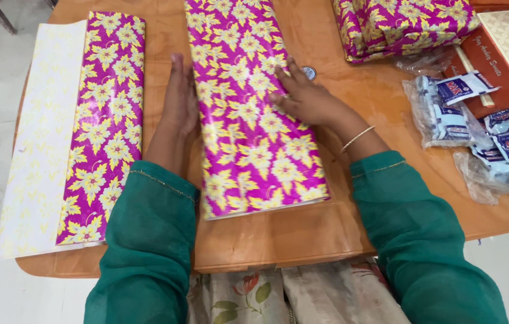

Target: The person wraps a rectangular box with floral-patterned wrapping paper. They fold the paper around the box, crease the edges, and secure the seam with a small piece of tape. The wrapped box is then set aside, and the person begins wrapping a second box.

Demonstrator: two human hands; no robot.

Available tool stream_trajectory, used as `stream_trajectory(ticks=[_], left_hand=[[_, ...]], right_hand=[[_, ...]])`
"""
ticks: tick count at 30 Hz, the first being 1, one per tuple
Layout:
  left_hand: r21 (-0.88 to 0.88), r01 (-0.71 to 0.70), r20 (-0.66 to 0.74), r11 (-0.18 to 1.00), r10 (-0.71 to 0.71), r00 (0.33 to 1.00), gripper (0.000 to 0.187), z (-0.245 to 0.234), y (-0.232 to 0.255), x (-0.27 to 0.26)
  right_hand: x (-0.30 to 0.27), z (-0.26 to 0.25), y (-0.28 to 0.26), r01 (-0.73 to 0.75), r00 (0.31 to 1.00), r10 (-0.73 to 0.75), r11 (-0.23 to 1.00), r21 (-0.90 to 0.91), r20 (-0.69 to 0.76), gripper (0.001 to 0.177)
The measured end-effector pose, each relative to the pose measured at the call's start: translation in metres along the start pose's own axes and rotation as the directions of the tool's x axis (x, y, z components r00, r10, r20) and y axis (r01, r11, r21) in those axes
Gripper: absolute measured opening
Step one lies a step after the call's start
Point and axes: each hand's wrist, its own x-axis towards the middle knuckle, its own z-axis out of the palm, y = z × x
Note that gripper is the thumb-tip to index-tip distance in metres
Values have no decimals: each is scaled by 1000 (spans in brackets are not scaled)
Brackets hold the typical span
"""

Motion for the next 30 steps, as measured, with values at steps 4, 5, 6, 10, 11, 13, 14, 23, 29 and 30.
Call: stream_trajectory(ticks=[4, 5, 6, 10, 11, 13, 14, 23, 29, 30], left_hand=[[-110, 72, 45, 991, -67, 997, 109, 14, -2, -3], [-84, 85, 62, 993, -80, 995, 107, 18, -3, -4], [-61, 103, 79, 993, -98, 992, 104, 22, -6, -7], [163, 86, 239, 983, -123, 963, 93, 40, -13, -12], [320, -21, 169, 947, -35, 985, 89, 44, -14, -12], [618, -176, 65, 766, 173, 983, 82, 52, -20, -13], [732, -306, 188, 609, 251, 949, 79, 52, -19, -16], [868, -459, 459, 191, 46, 887, 80, 72, -7, -40], [873, -461, 466, 161, 10, 885, 80, 74, 5, -43], [898, -420, 427, 129, -29, 904, 82, 74, 6, -43]], right_hand=[[2, -15, 29, -17, 1000, 16, 999, 35, 16, 83], [0, -18, 36, -12, 1000, 12, 999, 45, 13, 81], [-2, -22, 43, -2, 1000, 1, 999, 34, 17, 80], [-13, -42, 61, 5, 998, -11, 996, 86, 63, 79], [-17, -45, 63, -2, 996, -8, 993, 122, 85, 80], [-22, -43, 59, 25, 998, -29, 997, 71, 62, 86], [-23, -41, 54, 43, 998, -45, 998, 43, 49, 89], [-33, -17, 3, -154, 988, 146, 958, -241, -50, 82], [-50, -10, -32, -81, 995, 56, 943, -323, -86, 81], [-56, -10, -39, -46, 999, 36, 938, -343, -34, 82]])
